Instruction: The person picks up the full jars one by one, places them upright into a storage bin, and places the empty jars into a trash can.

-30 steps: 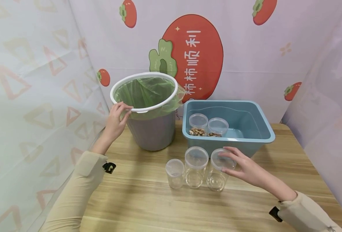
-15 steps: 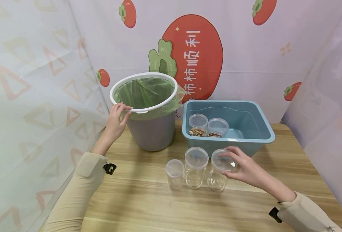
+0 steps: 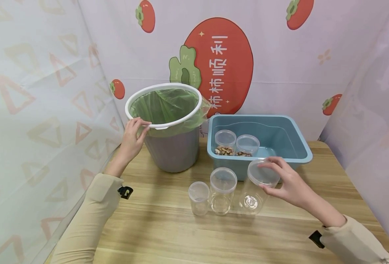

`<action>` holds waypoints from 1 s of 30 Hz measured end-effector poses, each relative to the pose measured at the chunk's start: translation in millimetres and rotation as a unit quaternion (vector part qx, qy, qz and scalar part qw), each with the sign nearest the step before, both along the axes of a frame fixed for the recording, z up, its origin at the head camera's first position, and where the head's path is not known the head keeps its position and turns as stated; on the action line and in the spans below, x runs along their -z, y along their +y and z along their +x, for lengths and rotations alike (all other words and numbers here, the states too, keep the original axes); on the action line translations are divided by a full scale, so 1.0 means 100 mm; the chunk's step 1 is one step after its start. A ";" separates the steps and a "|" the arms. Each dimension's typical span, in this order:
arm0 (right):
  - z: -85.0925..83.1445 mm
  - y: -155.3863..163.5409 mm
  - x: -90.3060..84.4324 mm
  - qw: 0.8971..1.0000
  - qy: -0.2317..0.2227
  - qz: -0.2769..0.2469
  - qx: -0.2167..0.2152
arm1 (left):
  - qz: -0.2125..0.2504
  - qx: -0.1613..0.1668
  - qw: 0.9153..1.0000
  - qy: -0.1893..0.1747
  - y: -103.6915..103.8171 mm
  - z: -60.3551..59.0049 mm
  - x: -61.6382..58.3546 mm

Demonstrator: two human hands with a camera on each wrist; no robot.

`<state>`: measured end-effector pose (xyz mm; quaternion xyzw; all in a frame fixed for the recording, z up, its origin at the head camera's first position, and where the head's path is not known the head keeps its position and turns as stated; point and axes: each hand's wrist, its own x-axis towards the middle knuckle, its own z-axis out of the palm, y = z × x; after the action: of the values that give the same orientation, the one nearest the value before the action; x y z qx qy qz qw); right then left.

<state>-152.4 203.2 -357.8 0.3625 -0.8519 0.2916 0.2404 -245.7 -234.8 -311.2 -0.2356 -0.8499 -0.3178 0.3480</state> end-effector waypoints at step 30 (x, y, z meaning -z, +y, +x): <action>-0.10 0.15 -1.02 0.990 0.063 -0.122 0.006 | -0.001 -0.001 1.000 0.001 0.00 -0.01 0.01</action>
<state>-162.7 218.5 -255.6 0.3430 -0.7951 0.3686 0.3382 -246.9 -235.2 -312.5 -0.2356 -0.8498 -0.3167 0.3493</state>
